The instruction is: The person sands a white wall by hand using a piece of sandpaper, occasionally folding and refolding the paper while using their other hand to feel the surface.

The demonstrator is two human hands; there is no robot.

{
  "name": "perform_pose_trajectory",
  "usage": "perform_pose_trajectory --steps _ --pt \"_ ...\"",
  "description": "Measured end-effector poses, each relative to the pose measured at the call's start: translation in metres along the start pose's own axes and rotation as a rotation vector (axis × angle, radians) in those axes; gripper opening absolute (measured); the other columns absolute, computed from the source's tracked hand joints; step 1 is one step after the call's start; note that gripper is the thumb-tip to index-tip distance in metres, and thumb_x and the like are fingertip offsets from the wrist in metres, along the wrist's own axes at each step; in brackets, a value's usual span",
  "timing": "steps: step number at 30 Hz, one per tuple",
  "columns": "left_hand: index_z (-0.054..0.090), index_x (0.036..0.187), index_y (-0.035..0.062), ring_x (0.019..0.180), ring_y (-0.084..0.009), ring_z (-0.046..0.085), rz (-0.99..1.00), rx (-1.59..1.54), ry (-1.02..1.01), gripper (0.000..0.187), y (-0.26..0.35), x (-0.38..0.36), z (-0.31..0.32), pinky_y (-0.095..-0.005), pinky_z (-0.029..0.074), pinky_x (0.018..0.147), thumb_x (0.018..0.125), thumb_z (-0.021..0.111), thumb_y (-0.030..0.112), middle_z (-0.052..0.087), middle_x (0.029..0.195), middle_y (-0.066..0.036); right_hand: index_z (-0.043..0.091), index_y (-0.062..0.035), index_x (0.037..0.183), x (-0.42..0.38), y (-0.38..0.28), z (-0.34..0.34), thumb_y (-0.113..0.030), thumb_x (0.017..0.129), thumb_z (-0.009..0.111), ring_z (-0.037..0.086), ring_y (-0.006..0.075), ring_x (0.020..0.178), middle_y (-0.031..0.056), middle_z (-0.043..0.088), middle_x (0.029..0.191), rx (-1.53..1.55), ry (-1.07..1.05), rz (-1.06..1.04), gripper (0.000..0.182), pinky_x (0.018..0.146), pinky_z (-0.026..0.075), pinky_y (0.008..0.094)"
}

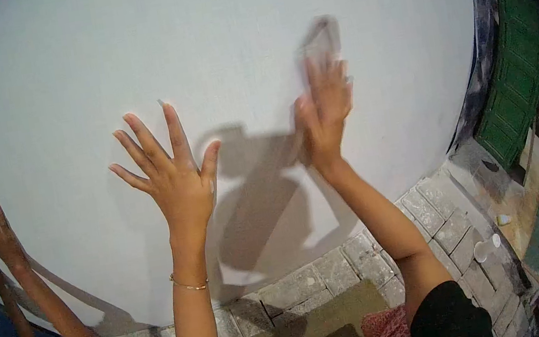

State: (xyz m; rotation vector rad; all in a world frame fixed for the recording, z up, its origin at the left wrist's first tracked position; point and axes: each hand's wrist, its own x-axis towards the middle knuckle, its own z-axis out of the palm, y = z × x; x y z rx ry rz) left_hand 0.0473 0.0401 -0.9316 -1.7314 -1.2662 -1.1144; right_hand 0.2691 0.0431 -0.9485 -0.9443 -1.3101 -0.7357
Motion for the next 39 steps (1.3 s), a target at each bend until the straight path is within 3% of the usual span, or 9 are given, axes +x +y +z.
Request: perform_pose_trajectory --steps 8,12,16,20,24,28,30,36,39 --pt "0.011 0.149 0.0270 0.139 -0.0402 -0.018 0.028 -0.062 -0.120 0.102 0.003 -0.003 -0.007 -0.0693 -0.012 0.100 0.070 0.060 0.069 -0.013 0.153 -0.018 0.050 -0.0226 0.133 0.000 0.011 -0.002 -0.027 0.083 0.059 0.030 0.0234 0.137 0.0019 0.040 0.145 0.046 0.230 0.278 0.051 0.112 0.007 0.0521" --pt "0.009 0.149 0.0286 0.138 -0.0412 -0.019 0.062 -0.109 -0.179 0.107 0.017 -0.007 -0.008 -0.0705 -0.012 0.100 0.066 0.067 0.065 -0.015 0.153 -0.018 0.045 -0.0139 0.137 -0.018 0.025 -0.010 -0.020 0.090 0.047 0.023 0.0285 0.140 0.0088 0.037 0.146 0.082 -0.484 -0.475 0.048 0.111 0.006 0.0525" --pt "0.008 0.149 0.0290 0.138 -0.0407 -0.020 0.029 -0.131 -0.322 0.115 0.027 -0.012 -0.015 -0.0693 -0.012 0.101 0.061 0.076 0.056 -0.018 0.152 -0.018 0.047 -0.0243 0.136 -0.011 0.034 -0.013 -0.030 0.086 0.052 0.031 0.0245 0.137 0.0038 0.038 0.146 -0.012 0.192 0.237 0.050 0.112 0.010 0.0514" --pt "0.008 0.149 0.0273 0.137 -0.0406 -0.021 0.064 -0.106 -0.355 0.117 0.031 -0.014 -0.012 -0.0677 -0.013 0.102 0.060 0.079 0.051 -0.020 0.151 -0.019 0.039 -0.0137 0.141 -0.026 0.064 -0.025 -0.023 0.089 0.044 0.020 0.0303 0.140 0.0122 0.031 0.149 -0.088 -0.400 -0.529 0.052 0.111 0.005 0.0523" --pt "0.007 0.149 0.0272 0.137 -0.0405 -0.021 0.052 -0.105 -0.370 0.117 0.032 -0.014 -0.013 -0.0679 -0.013 0.102 0.059 0.078 0.052 -0.020 0.151 -0.019 0.047 -0.0252 0.136 -0.026 0.069 -0.027 -0.035 0.085 0.053 0.031 0.0261 0.136 0.0052 0.037 0.147 -0.032 0.189 0.252 0.053 0.112 0.011 0.0497" --pt "0.009 0.149 0.0313 0.137 -0.0423 -0.021 0.066 -0.109 -0.339 0.116 0.032 -0.013 -0.011 -0.0720 -0.011 0.099 0.059 0.077 0.056 -0.019 0.152 -0.018 0.034 -0.0082 0.143 -0.034 0.093 -0.038 -0.022 0.091 0.043 0.016 0.0331 0.141 0.0156 0.027 0.150 -0.183 -0.339 -0.565 0.054 0.111 0.003 0.0519" --pt "0.009 0.149 0.0309 0.137 -0.0425 -0.022 0.049 -0.103 -0.347 0.116 0.033 -0.014 -0.012 -0.0720 -0.011 0.099 0.058 0.077 0.057 -0.019 0.152 -0.018 0.044 -0.0075 0.137 -0.028 0.087 -0.031 -0.031 0.087 0.048 0.023 0.0343 0.139 0.0178 0.035 0.145 -0.060 0.125 0.250 0.055 0.112 0.006 0.0510" --pt "0.011 0.149 0.0299 0.137 -0.0403 -0.022 0.076 -0.067 -0.302 0.116 0.032 -0.015 -0.003 -0.0695 -0.015 0.100 0.057 0.074 0.063 -0.018 0.152 -0.018 0.032 -0.0106 0.144 -0.042 0.105 -0.043 -0.019 0.090 0.044 0.012 0.0323 0.142 0.0146 0.021 0.152 -0.150 -0.387 -0.457 0.055 0.112 0.000 0.0504" --pt "0.012 0.149 0.0294 0.138 -0.0396 -0.022 0.073 -0.044 -0.289 0.115 0.032 -0.018 -0.002 -0.0683 -0.016 0.100 0.057 0.070 0.067 -0.018 0.152 -0.017 0.030 -0.0095 0.144 -0.030 0.107 -0.037 -0.025 0.088 0.048 0.011 0.0343 0.142 0.0174 0.020 0.152 -0.022 0.129 0.375 0.061 0.112 0.003 0.0501"
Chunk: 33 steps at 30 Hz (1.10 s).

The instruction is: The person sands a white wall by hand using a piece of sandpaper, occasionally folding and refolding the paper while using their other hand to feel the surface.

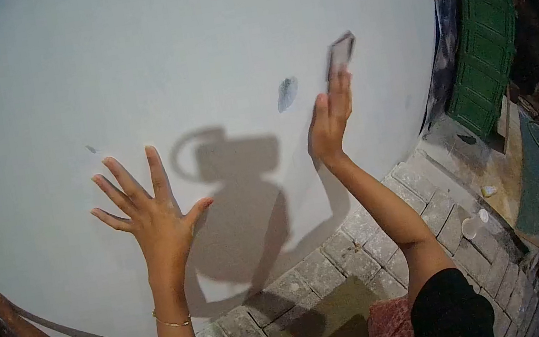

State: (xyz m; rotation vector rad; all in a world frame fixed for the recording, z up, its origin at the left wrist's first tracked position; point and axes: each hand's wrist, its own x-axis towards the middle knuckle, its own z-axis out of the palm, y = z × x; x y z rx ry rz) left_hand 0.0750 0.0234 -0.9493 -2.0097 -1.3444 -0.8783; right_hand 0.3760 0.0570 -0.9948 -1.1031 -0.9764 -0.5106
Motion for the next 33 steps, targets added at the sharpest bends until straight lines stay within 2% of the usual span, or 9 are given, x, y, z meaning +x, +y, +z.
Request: perform_pose_trajectory --steps 4,11,15,17,23,27,29,30,33 --pt "0.013 0.149 0.0294 0.137 -0.0396 -0.022 0.004 0.013 0.022 0.116 0.001 0.004 0.000 -0.0682 -0.016 0.100 0.056 0.067 0.071 -0.017 0.153 -0.016 0.028 -0.0076 0.145 0.000 -0.005 -0.018 -0.021 0.091 0.043 0.008 0.0347 0.142 0.0184 0.018 0.152 -0.157 -0.257 -0.341 0.058 0.111 0.003 0.0514" --pt "0.014 0.149 0.0299 0.137 -0.0404 -0.023 -0.030 0.033 -0.012 0.115 0.008 0.006 -0.002 -0.0705 -0.015 0.098 0.056 0.068 0.070 -0.016 0.153 -0.016 0.025 -0.0065 0.146 0.020 0.013 -0.007 -0.027 0.094 0.038 0.007 0.0359 0.142 0.0179 0.015 0.153 -0.104 -0.033 0.055 0.057 0.111 0.001 0.0531" --pt "0.014 0.149 0.0303 0.137 -0.0409 -0.023 -0.040 0.033 0.003 0.114 0.010 0.007 -0.001 -0.0717 -0.015 0.097 0.057 0.067 0.070 -0.016 0.153 -0.017 0.021 -0.0071 0.147 0.034 0.005 -0.015 -0.034 0.094 0.038 0.003 0.0364 0.142 0.0180 0.009 0.154 -0.165 -0.263 -0.243 0.062 0.110 0.000 0.0553" --pt "0.015 0.149 0.0298 0.136 -0.0419 -0.024 -0.041 0.007 -0.023 0.112 0.009 0.007 -0.001 -0.0726 -0.014 0.096 0.058 0.067 0.070 -0.017 0.153 -0.017 0.023 -0.0101 0.147 0.034 -0.015 0.001 -0.039 0.092 0.042 0.004 0.0359 0.142 0.0163 0.012 0.154 -0.013 -0.158 -0.105 0.064 0.109 -0.001 0.0578" --pt "0.014 0.149 0.0298 0.136 -0.0437 -0.023 -0.047 -0.026 0.027 0.111 0.016 0.012 0.002 -0.0748 -0.014 0.094 0.060 0.069 0.068 -0.018 0.152 -0.018 0.042 -0.0293 0.139 0.014 -0.071 0.023 -0.046 0.080 0.063 0.021 0.0320 0.140 0.0065 0.028 0.151 -0.172 -0.424 -0.682 0.065 0.110 0.005 0.0557" --pt "0.012 0.149 0.0271 0.136 -0.0432 -0.022 -0.051 -0.085 0.100 0.110 0.015 0.012 0.005 -0.0742 -0.015 0.093 0.063 0.071 0.061 -0.017 0.153 -0.018 0.043 -0.0328 0.137 -0.007 -0.095 0.041 -0.045 0.078 0.065 0.029 0.0267 0.137 0.0012 0.033 0.149 -0.036 -0.072 -0.294 0.065 0.111 0.007 0.0518" --pt "0.008 0.150 0.0240 0.137 -0.0418 -0.022 -0.080 -0.125 0.059 0.111 0.017 0.010 0.001 -0.0724 -0.016 0.095 0.066 0.071 0.059 -0.017 0.152 -0.019 0.043 -0.0306 0.138 -0.022 -0.107 0.027 -0.042 0.079 0.064 0.026 0.0279 0.138 0.0020 0.032 0.149 0.054 -0.613 -0.764 0.064 0.111 0.006 0.0519" --pt "0.008 0.150 0.0240 0.137 -0.0418 -0.022 -0.070 -0.121 0.058 0.111 0.016 0.011 0.000 -0.0724 -0.016 0.095 0.066 0.071 0.059 -0.017 0.152 -0.019 0.046 -0.0281 0.136 -0.023 -0.101 0.032 -0.040 0.080 0.063 0.024 0.0312 0.139 0.0050 0.030 0.150 -0.072 -0.436 -0.800 0.060 0.110 0.003 0.0559" --pt "0.002 0.150 0.0216 0.138 -0.0408 -0.020 -0.109 -0.304 0.203 0.115 0.015 0.013 -0.001 -0.0700 -0.016 0.097 0.066 0.071 0.059 -0.015 0.153 -0.020 0.052 -0.0254 0.130 -0.020 -0.116 0.032 -0.038 0.079 0.064 0.023 0.0342 0.139 0.0083 0.035 0.147 0.009 -0.239 -0.347 0.054 0.108 0.002 0.0590"
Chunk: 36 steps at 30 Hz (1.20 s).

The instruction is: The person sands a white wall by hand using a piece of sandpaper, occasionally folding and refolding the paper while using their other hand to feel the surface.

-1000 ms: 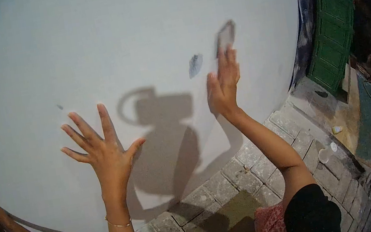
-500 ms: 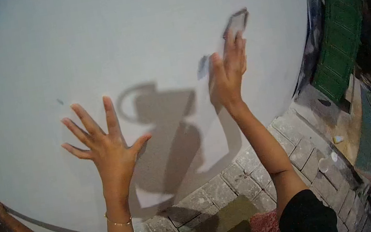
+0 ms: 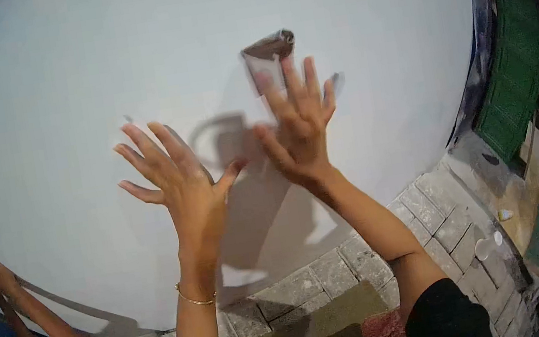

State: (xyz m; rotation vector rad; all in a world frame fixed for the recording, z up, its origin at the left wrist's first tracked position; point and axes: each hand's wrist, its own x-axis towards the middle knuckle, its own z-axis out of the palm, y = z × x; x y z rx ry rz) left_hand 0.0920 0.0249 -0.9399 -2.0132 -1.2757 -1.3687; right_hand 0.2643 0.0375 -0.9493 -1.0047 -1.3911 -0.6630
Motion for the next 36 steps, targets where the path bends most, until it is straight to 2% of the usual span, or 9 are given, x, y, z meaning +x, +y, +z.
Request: perform_pose_trajectory --steps 6,9,14,17,22,25,28,33,36 --pt "-0.007 0.149 0.0158 0.140 -0.0389 -0.016 0.187 0.001 -0.043 0.117 -0.011 0.007 -0.008 -0.0642 -0.016 0.101 0.070 0.074 0.048 -0.013 0.153 -0.018 0.058 -0.0188 0.123 0.008 0.000 0.010 -0.027 0.084 0.058 0.022 0.0309 0.140 0.0074 0.040 0.144 0.026 0.005 -0.036 0.040 0.108 -0.004 0.0570" --pt "0.018 0.148 0.0338 0.143 -0.0342 -0.002 0.346 -0.043 0.013 0.082 -0.019 0.007 -0.001 -0.0673 -0.013 0.101 0.081 0.064 0.036 0.002 0.156 -0.010 0.064 -0.0140 0.114 -0.001 -0.029 0.010 -0.025 0.086 0.056 0.024 0.0264 0.139 0.0029 0.043 0.142 0.132 -0.269 -0.279 0.032 0.108 -0.008 0.0552" --pt "0.024 0.146 0.0344 0.143 -0.0260 0.011 0.307 0.041 -0.066 0.075 -0.026 0.005 0.000 -0.0652 -0.007 0.105 0.082 0.062 0.036 0.016 0.155 0.002 0.067 -0.0146 0.111 0.001 -0.035 0.014 -0.022 0.088 0.053 0.025 0.0247 0.140 0.0019 0.050 0.136 0.260 -0.290 -0.266 0.028 0.108 -0.010 0.0552" --pt "0.029 0.145 0.0283 0.142 -0.0262 0.013 0.221 0.266 -0.027 0.071 -0.033 0.016 -0.015 -0.0634 -0.005 0.107 0.083 0.061 0.041 0.018 0.155 -0.001 0.067 -0.0144 0.111 0.014 -0.036 0.006 -0.021 0.089 0.052 0.027 0.0247 0.139 0.0009 0.054 0.132 0.335 -0.359 -0.310 0.027 0.111 -0.005 0.0523" --pt "0.030 0.145 0.0231 0.142 -0.0270 0.012 0.035 0.239 0.393 0.067 -0.076 0.044 -0.032 -0.0630 -0.005 0.107 0.088 0.051 0.051 0.018 0.154 -0.005 0.068 -0.0072 0.103 0.019 -0.015 -0.003 -0.019 0.092 0.049 0.051 0.0294 0.120 0.0088 0.067 0.108 0.668 -0.147 -0.119 0.024 0.101 0.036 0.0420" --pt "0.033 0.144 0.0229 0.142 -0.0276 0.013 0.020 0.240 0.445 0.064 -0.066 0.038 -0.024 -0.0632 -0.005 0.107 0.090 0.045 0.055 0.019 0.154 -0.005 0.067 -0.0022 0.097 0.018 -0.006 0.000 -0.015 0.093 0.047 0.059 0.0296 0.105 0.0122 0.068 0.096 0.646 -0.032 -0.169 0.024 0.091 0.044 0.0390" --pt "0.041 0.140 0.0261 0.141 -0.0293 0.016 0.256 0.305 0.176 0.058 -0.048 0.025 -0.013 -0.0627 -0.003 0.107 0.090 0.044 0.056 0.026 0.152 -0.003 0.066 0.0001 0.093 0.012 -0.011 0.002 -0.012 0.093 0.047 0.061 0.0289 0.097 0.0124 0.067 0.092 0.633 0.029 -0.110 0.023 0.089 0.045 0.0387" --pt "0.043 0.139 0.0284 0.141 -0.0266 0.019 0.001 0.170 0.557 0.053 -0.067 0.039 -0.024 -0.0583 0.000 0.110 0.089 0.052 0.044 0.029 0.150 -0.003 0.066 0.0026 0.094 0.011 -0.008 0.001 -0.018 0.097 0.041 0.058 0.0272 0.099 0.0126 0.067 0.094 0.602 -0.003 -0.121 0.032 0.091 0.043 0.0386" --pt "0.046 0.136 0.0273 0.140 -0.0262 0.022 0.120 0.254 0.345 0.047 -0.057 0.027 -0.019 -0.0575 0.002 0.111 0.090 0.055 0.034 0.034 0.148 -0.003 0.066 0.0020 0.091 0.005 -0.009 0.002 -0.013 0.093 0.044 0.059 0.0277 0.096 0.0128 0.067 0.091 0.574 0.014 -0.130 0.027 0.089 0.044 0.0385"
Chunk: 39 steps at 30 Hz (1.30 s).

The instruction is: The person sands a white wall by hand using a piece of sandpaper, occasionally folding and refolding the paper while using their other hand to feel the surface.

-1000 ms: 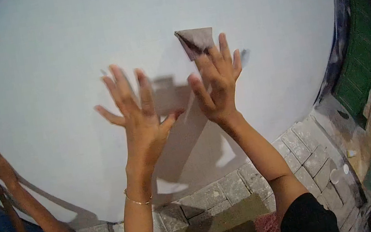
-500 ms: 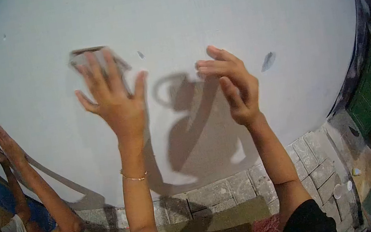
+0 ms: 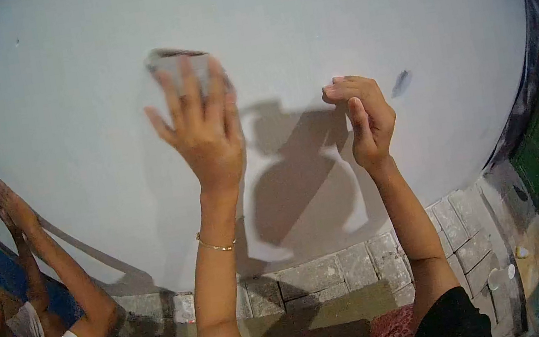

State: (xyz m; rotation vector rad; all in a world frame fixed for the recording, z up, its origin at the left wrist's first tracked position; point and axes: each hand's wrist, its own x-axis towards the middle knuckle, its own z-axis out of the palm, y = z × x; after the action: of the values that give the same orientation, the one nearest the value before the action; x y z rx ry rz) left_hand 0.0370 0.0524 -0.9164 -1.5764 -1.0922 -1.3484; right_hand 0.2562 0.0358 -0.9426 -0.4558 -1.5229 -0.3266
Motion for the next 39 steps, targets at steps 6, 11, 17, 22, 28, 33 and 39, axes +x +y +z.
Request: perform_pose_trajectory --steps 6,11,17,22,28,33,39 --pt "0.053 0.129 0.0279 0.138 -0.0235 0.028 -0.036 -0.019 0.123 0.040 -0.006 -0.003 -0.001 -0.0533 0.008 0.114 0.090 0.053 0.035 0.041 0.143 0.000 0.066 0.0015 0.088 0.005 0.000 -0.002 -0.007 0.089 0.044 0.060 0.0276 0.092 0.0128 0.067 0.087 0.040 0.033 -0.004 0.024 0.087 0.045 0.0386" --pt "0.058 0.125 0.0173 0.134 -0.0267 0.034 0.145 -0.075 0.059 0.045 -0.007 -0.004 -0.001 -0.0505 0.018 0.113 0.085 0.060 0.038 0.048 0.138 -0.006 0.066 0.0012 0.087 0.004 0.002 -0.002 -0.008 0.089 0.043 0.060 0.0270 0.092 0.0123 0.067 0.085 -0.001 0.017 -0.035 0.024 0.088 0.045 0.0389" --pt "0.069 0.093 0.0088 0.102 -0.0244 0.063 0.054 -0.276 0.333 0.017 -0.020 0.004 -0.015 -0.0407 0.042 0.097 0.086 0.063 0.023 0.070 0.098 -0.003 0.066 -0.0001 0.088 0.001 -0.004 -0.002 -0.010 0.091 0.044 0.059 0.0267 0.094 0.0117 0.067 0.086 0.034 0.017 0.005 0.025 0.089 0.044 0.0394" --pt "0.065 0.084 0.0018 0.074 -0.0077 0.057 -0.441 -0.797 0.214 0.020 0.009 0.019 -0.061 -0.0230 0.046 0.074 0.092 0.059 0.019 0.065 0.077 -0.003 0.067 -0.0008 0.093 0.000 -0.015 -0.003 -0.015 0.094 0.045 0.058 0.0237 0.097 0.0114 0.067 0.092 0.190 -0.015 0.167 0.026 0.090 0.043 0.0370" --pt "0.064 0.085 -0.0011 0.061 -0.0034 0.043 -0.433 -0.964 -0.381 0.026 0.019 0.027 -0.083 -0.0185 0.036 0.056 0.091 0.061 0.024 0.055 0.065 0.002 0.058 -0.0004 0.116 0.013 -0.051 0.002 -0.025 0.094 0.053 0.057 0.0166 0.102 0.0081 0.063 0.109 0.605 -0.266 0.554 0.033 0.092 0.043 0.0321" --pt "0.065 0.083 0.0000 0.059 -0.0041 0.045 -0.437 -1.037 -0.565 0.025 0.025 0.023 -0.081 -0.0205 0.039 0.053 0.088 0.065 0.025 0.058 0.066 0.001 0.058 -0.0005 0.116 0.020 -0.077 0.001 -0.017 0.086 0.067 0.060 0.0150 0.098 0.0109 0.063 0.106 0.760 -0.441 0.779 0.035 0.087 0.048 0.0301" --pt "0.065 0.083 0.0014 0.058 -0.0041 0.047 -0.441 -1.057 -0.725 0.023 0.024 0.027 -0.088 -0.0214 0.040 0.054 0.086 0.067 0.024 0.058 0.065 0.001 0.059 0.0002 0.101 0.019 -0.074 -0.002 -0.010 0.085 0.068 0.062 0.0120 0.086 0.0049 0.064 0.091 0.833 -0.471 0.900 0.022 0.079 0.051 0.0280"
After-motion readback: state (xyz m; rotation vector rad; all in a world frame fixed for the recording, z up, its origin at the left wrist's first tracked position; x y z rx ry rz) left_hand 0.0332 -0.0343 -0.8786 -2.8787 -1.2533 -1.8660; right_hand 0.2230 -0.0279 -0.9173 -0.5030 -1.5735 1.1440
